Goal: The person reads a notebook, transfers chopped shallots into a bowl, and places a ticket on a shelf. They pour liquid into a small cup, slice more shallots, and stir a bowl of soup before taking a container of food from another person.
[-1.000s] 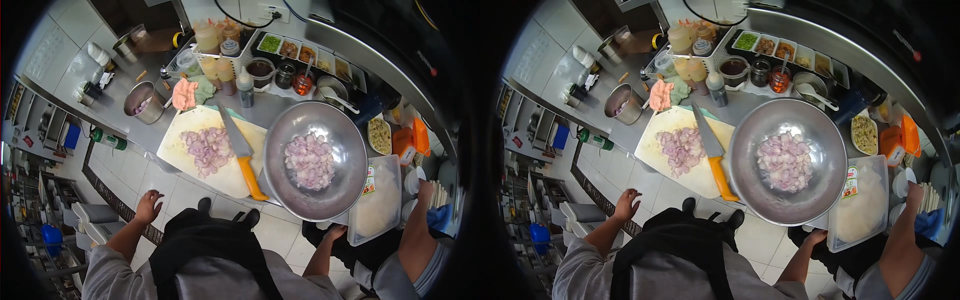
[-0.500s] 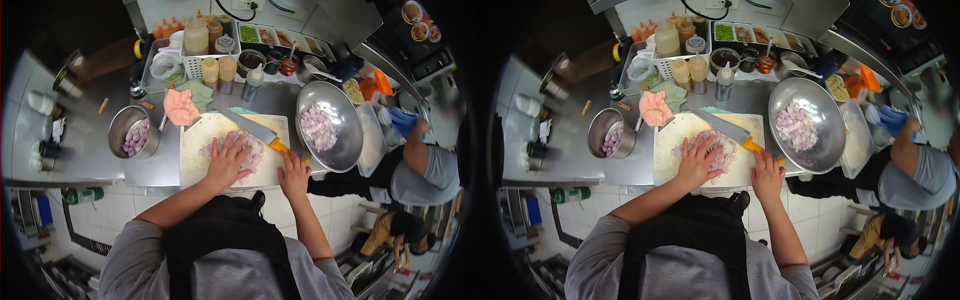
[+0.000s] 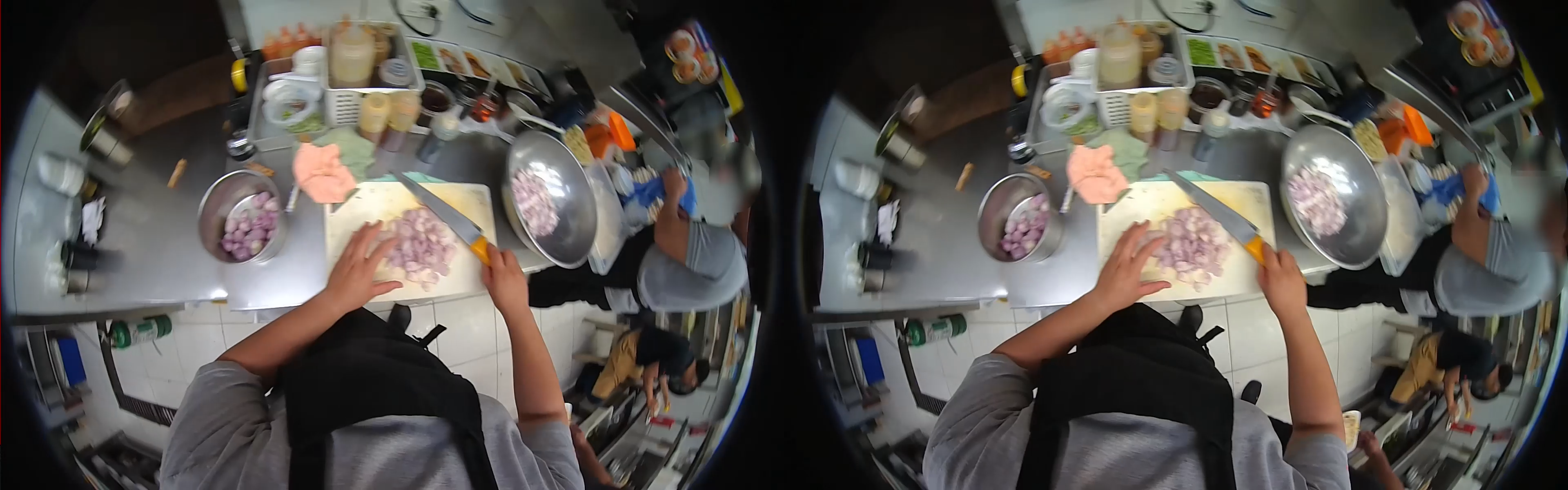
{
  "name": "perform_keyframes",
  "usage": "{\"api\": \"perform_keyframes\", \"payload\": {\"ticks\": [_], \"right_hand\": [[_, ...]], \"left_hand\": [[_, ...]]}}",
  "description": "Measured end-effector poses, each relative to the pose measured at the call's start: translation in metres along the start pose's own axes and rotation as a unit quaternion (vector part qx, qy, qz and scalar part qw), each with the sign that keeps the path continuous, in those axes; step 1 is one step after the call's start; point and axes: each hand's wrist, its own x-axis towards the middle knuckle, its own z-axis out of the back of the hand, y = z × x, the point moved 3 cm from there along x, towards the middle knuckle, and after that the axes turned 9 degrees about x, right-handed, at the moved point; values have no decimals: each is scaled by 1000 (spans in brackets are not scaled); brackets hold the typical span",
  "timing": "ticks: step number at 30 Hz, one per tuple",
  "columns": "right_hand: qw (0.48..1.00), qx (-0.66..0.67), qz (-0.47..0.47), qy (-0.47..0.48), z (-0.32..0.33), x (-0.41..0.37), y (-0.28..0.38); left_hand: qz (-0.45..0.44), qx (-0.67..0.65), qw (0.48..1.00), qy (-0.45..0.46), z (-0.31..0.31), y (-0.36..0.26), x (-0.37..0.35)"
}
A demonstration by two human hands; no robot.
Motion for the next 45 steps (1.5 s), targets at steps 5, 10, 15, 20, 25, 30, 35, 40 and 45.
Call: {"api": "perform_keyframes", "payload": {"ticks": [5, 10, 15, 20, 25, 30, 35, 40, 45], "right_hand": [[999, 10, -33, -6, 3, -34, -15], [995, 35, -89, -30, 4, -42, -21], [996, 50, -66, -18, -3, -33, -18], [996, 48, -62, -39, -12, -23, -18], [993, 13, -114, 22, 6, -30, -10], [996, 28, -72, -37, 11, -29, -20], [863, 377, -269, -205, 7, -45, -68], [664, 605, -379, -220, 15, -79, -107], [529, 711, -408, -221, 12, -87, -135]], "left_hand": [[-18, -29, 996, -77, 33, 6, -21], [-4, -27, 991, -131, 68, 9, -33], [69, 10, 983, -172, 80, 19, -45], [59, -12, 995, -75, 55, 6, -43], [45, 10, 999, -13, 36, -7, -39], [40, 20, 999, 2, 24, -8, -40], [47, 24, 999, -3, 25, -8, -47], [43, 30, 998, -32, 24, -9, -52], [41, 18, 999, -28, 22, -14, -50]]}}
